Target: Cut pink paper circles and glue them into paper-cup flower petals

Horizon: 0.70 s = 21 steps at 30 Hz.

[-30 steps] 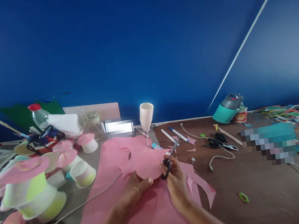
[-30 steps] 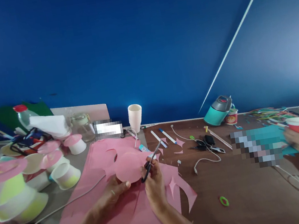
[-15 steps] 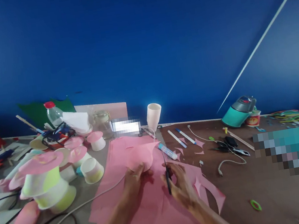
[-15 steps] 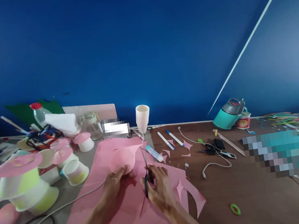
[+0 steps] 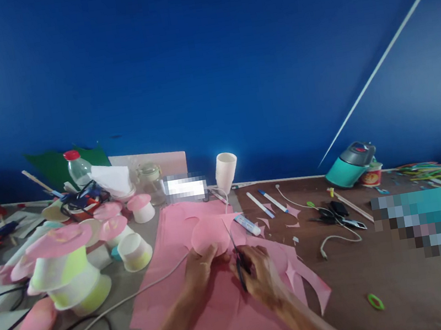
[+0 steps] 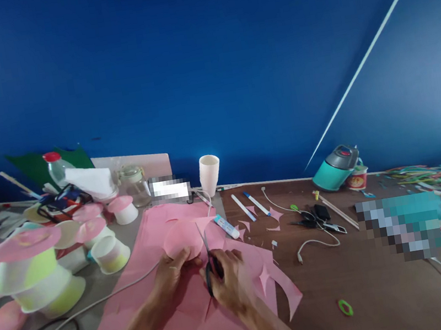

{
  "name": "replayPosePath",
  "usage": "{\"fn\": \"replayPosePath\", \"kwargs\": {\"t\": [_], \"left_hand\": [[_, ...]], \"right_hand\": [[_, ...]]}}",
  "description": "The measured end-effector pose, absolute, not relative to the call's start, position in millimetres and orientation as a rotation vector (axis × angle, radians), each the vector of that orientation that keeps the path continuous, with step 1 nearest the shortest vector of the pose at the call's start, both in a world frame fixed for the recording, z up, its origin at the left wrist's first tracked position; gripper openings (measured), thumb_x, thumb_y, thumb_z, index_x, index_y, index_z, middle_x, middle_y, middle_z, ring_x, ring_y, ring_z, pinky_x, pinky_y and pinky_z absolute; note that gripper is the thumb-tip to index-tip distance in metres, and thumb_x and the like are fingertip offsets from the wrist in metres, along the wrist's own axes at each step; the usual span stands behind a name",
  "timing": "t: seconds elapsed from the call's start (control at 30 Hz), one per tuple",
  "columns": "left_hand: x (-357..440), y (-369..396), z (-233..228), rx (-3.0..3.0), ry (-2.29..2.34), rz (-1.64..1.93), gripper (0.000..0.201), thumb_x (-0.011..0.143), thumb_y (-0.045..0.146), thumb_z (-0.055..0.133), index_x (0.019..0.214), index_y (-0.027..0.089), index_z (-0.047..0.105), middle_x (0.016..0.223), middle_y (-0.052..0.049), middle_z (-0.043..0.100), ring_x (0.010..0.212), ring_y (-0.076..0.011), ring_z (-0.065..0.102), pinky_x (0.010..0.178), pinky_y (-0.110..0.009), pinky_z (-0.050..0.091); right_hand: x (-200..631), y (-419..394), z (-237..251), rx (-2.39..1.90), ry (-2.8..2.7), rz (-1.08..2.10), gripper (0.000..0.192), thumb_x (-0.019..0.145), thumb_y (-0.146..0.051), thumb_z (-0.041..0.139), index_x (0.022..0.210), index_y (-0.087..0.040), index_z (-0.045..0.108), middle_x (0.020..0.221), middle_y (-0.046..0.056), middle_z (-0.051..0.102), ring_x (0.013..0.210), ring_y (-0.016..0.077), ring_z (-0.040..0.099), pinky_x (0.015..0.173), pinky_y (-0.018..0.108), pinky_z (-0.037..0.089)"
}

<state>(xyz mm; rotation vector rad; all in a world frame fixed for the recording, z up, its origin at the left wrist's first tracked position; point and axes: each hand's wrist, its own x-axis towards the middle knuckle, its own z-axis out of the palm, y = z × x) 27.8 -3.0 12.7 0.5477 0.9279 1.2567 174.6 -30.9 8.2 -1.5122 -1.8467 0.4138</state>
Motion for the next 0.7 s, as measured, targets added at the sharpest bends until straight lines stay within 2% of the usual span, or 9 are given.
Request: {"fn": "replayPosePath", "kwargs": {"t": [0.23, 0.4, 0.6, 0.7], "left_hand": [[28.7, -2.4, 9.9, 0.613, 0.935, 1.232, 0.030, 0.059, 0.040, 0.085, 0.063, 0.017, 0.066, 0.054, -0.002, 0.069, 0.048, -0.0188, 0.064, 0.053, -0.029, 0.052], [27.9, -1.3, 8.2, 0.645, 0.918, 1.227, 0.028, 0.062, 0.041, 0.083, 0.064, 0.018, 0.066, 0.054, -0.002, 0.069, 0.047, -0.0189, 0.063, 0.051, -0.029, 0.051], [23.8, -0.3, 6.4, 0.714, 0.968, 1.198, 0.034, 0.062, 0.044, 0.082, 0.063, 0.013, 0.068, 0.050, -0.006, 0.067, 0.047, -0.0193, 0.063, 0.054, -0.030, 0.051], [23.4, -0.9, 8.4, 0.748, 0.979, 1.189, 0.035, 0.064, 0.045, 0.080, 0.064, 0.012, 0.068, 0.051, -0.006, 0.068, 0.047, -0.0197, 0.063, 0.054, -0.030, 0.051]], "right_hand": [[172.7, -30.2, 11.6, -1.475, -1.813, 0.512, 0.016, 0.084, -0.032, 0.058, 0.084, -0.019, 0.067, 0.072, 0.004, 0.073, 0.067, 0.0208, 0.063, 0.071, 0.031, 0.043], [172.5, -31.1, 10.2, -1.478, -1.765, 0.599, 0.019, 0.084, -0.035, 0.059, 0.087, -0.018, 0.069, 0.073, 0.006, 0.072, 0.071, 0.0216, 0.062, 0.069, 0.031, 0.046], [171.0, -31.5, 5.6, -1.377, -1.653, 0.816, 0.026, 0.087, -0.038, 0.056, 0.092, -0.016, 0.068, 0.067, 0.003, 0.067, 0.060, 0.0180, 0.060, 0.065, 0.029, 0.047], [170.6, -31.8, 4.2, -1.349, -1.618, 0.876, 0.030, 0.088, -0.043, 0.056, 0.094, -0.016, 0.067, 0.069, 0.004, 0.067, 0.063, 0.0184, 0.060, 0.061, 0.028, 0.047]]}}
